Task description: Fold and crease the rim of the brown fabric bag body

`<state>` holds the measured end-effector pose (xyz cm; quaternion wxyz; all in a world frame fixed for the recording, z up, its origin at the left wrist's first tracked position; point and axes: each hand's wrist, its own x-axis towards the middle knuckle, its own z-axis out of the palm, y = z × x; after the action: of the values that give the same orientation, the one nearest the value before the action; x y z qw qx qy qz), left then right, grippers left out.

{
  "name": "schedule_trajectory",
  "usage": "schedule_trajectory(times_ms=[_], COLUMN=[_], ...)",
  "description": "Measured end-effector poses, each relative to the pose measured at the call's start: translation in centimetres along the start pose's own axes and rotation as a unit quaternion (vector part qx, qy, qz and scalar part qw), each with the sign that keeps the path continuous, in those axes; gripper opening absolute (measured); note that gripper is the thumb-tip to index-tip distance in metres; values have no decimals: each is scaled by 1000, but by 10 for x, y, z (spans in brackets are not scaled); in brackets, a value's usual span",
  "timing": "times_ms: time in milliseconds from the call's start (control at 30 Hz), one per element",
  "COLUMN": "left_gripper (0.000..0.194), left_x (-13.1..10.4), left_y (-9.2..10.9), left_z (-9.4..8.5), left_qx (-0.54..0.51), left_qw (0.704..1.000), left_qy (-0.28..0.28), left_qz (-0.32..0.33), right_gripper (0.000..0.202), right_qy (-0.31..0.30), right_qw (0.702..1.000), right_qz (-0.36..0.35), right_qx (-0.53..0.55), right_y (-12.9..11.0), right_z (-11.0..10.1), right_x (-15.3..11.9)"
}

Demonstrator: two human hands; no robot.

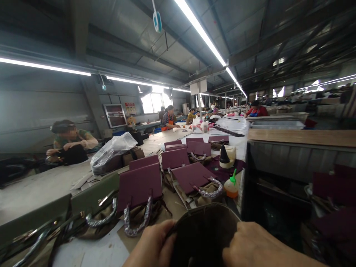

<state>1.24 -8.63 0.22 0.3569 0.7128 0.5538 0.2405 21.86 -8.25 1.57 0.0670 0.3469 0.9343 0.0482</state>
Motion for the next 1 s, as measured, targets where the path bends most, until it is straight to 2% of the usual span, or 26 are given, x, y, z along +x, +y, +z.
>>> schedule_trajectory(times_ms=[67, 100, 200, 300, 367, 433, 600, 767, 1000], left_gripper=[32, 32, 32, 31, 32, 33, 31, 30, 31], left_x=[2, 3, 10, 14, 16, 17, 17, 17, 18], left_y=[6, 7, 4, -3, -5, -6, -2, -1, -4], left_z=[5, 6, 7, 6, 5, 4, 1, 0, -1], left_qx=[28, 36, 36, 29, 31, 32, 23, 21, 27], left_qw=[1000, 999, 999, 999, 999, 999, 1000, 999, 999], left_qy=[-4, -3, 9, 18, 17, 13, 18, 28, 15], left_qz=[9, 14, 23, 17, 10, 9, 10, 7, 5], right_gripper=[24, 19, 10, 24, 34, 36, 16, 30, 19], right_qy=[-22, -6, 117, 218, 244, 251, 230, 236, 233], right_qw=[999, 999, 989, 970, 965, 965, 971, 969, 970], right_qz=[25, 34, 55, 56, 49, 49, 60, 62, 64], right_qx=[-3, 12, 72, 94, 78, 55, 38, 39, 23], right_y=[-1, -1, 3, 11, 15, 16, 16, 18, 19], right_z=[-5, -3, 11, 23, 26, 25, 20, 19, 18], right_x=[5, 9, 20, 29, 34, 38, 45, 49, 51])
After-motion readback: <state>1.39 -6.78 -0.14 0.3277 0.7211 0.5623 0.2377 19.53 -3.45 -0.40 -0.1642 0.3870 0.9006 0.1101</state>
